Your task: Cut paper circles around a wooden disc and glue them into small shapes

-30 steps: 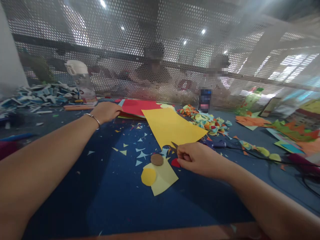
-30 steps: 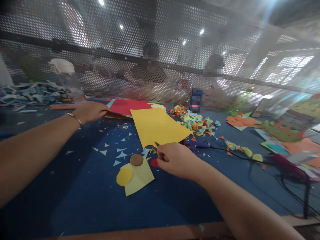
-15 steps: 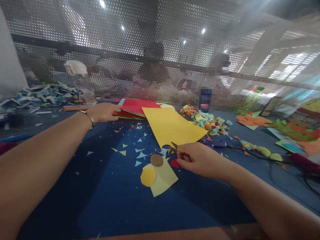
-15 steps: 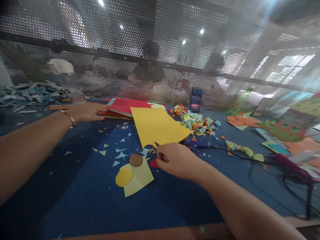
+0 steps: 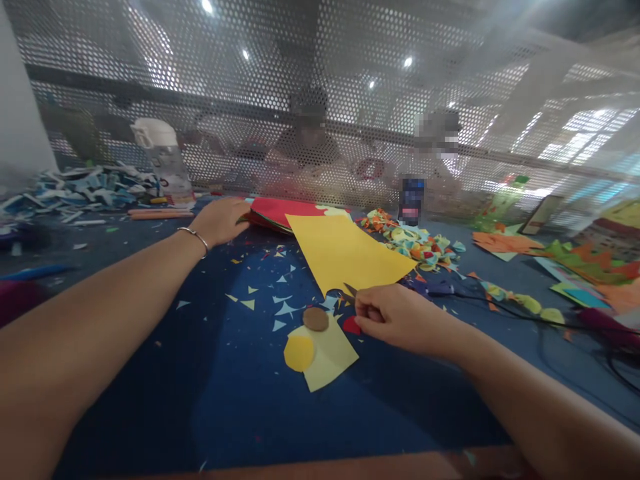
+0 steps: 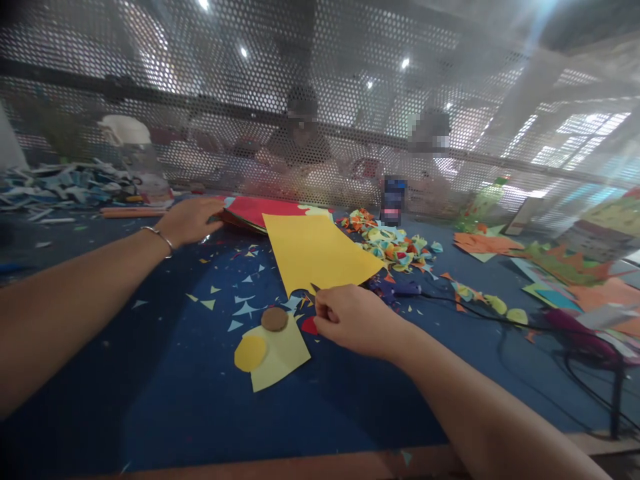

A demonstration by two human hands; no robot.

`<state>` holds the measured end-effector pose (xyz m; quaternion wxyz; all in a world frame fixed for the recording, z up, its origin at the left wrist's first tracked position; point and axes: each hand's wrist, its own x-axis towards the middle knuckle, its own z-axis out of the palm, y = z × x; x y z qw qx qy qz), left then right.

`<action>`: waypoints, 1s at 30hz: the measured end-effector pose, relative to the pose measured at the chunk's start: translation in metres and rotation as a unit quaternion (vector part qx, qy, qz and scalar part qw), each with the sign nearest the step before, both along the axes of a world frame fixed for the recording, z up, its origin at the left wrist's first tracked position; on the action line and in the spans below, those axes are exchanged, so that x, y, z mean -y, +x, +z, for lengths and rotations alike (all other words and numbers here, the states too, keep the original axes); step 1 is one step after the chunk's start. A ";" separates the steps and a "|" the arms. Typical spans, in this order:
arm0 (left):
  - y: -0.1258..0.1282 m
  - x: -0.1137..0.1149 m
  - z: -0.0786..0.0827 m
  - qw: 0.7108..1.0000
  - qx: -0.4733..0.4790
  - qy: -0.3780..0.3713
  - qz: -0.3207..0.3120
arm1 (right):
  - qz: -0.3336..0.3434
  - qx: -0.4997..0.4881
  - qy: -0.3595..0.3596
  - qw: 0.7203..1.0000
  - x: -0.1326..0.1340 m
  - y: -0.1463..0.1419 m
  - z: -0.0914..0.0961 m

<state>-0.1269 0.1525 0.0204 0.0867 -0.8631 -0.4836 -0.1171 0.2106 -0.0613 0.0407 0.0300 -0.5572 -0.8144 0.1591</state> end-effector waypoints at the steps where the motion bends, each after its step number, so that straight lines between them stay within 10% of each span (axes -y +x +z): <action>1: 0.001 0.000 0.000 1.000 -0.008 0.010 -0.001 | -0.001 -0.001 0.000 1.000 0.000 0.000 0.000; 30: 0.002 -0.002 -0.006 0.986 -0.076 0.146 0.003 | 0.005 0.001 0.001 1.000 0.000 0.002 -0.002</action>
